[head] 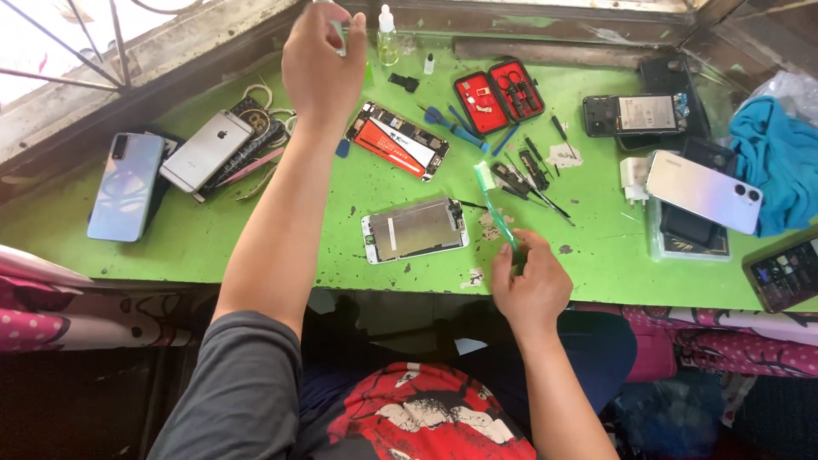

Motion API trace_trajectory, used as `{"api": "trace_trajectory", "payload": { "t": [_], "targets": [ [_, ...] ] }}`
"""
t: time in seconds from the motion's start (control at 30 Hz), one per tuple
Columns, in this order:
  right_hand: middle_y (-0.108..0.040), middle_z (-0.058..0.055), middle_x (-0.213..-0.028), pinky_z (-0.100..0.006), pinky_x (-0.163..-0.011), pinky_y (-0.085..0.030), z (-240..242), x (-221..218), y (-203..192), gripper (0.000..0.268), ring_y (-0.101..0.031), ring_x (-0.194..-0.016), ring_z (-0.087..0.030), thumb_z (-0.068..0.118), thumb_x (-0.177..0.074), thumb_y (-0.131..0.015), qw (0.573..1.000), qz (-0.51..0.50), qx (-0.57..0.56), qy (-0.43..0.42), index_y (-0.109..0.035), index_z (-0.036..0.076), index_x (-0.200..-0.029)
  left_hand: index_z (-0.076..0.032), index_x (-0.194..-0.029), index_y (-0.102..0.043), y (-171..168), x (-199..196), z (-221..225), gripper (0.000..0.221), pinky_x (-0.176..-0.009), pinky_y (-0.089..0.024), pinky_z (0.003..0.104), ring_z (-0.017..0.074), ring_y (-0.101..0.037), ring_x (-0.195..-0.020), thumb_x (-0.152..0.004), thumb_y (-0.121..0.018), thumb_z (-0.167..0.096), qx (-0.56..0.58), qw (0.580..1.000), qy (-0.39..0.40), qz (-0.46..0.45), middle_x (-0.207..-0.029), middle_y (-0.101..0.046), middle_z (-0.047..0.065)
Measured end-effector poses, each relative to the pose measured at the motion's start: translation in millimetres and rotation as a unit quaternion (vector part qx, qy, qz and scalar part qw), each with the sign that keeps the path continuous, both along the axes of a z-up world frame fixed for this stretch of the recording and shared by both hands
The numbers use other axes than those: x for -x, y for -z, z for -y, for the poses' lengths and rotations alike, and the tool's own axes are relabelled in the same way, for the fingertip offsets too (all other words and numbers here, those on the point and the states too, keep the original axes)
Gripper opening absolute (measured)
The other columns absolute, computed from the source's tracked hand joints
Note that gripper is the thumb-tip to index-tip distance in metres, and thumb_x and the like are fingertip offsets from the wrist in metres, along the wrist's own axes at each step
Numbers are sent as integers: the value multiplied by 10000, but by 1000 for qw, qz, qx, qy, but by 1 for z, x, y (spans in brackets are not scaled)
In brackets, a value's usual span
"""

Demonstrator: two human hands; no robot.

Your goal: The person cleans the edges of a disassembled smartphone with a green plastic tool, then uses a screwdriver to remove screws from the bottom of the device. The person continues to manipulate the phone and tools on a green workbench.

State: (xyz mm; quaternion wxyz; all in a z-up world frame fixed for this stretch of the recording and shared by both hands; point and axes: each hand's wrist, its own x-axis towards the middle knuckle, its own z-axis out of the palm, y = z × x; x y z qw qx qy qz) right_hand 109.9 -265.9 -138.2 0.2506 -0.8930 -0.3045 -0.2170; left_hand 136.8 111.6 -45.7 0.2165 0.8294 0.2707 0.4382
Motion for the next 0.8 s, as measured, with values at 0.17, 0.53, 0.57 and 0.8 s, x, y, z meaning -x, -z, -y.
{"api": "trace_trajectory", "payload": {
  "t": [0.17,0.53,0.57,0.8],
  "targets": [
    [-633,34,-713,-334,-402,-355,-1,0,-3,332,-541,-499,-171,305,-1020,-547,999,-35,19,5,-737,61,-1140,-151,-1037,-694,24,-13,11,191,-597,-495,230,90,-615,-686,-975,-671,-330,25,992,32,-116,-800,-680,-27],
    [-680,28,-712,-329,-364,-353,-4,2,-10,350,-570,-483,-176,330,-1003,-566,998,-54,20,10,-749,76,-1158,-56,-1449,-538,38,-64,42,553,-430,-512,350,193,-626,-518,-1017,-579,-399,32,939,99,-327,-594,-645,-1],
    [-658,39,-691,-320,-355,-338,-4,2,-10,338,-546,-470,-163,316,-1006,-566,999,-51,18,4,-752,69,-1143,-51,-1322,-584,44,-69,41,455,-418,-493,362,229,-639,-552,-1021,-578,-392,36,941,94,-324,-648,-662,40],
    [-617,31,-655,-292,-342,-269,-4,-3,-9,267,-446,-423,-124,245,-1007,-606,999,17,-10,-27,-756,44,-1097,-55,-988,-690,62,-85,42,251,-408,-521,305,216,-672,-585,-1056,-591,-275,-2,948,98,-302,-753,-699,68]
  ]
}}
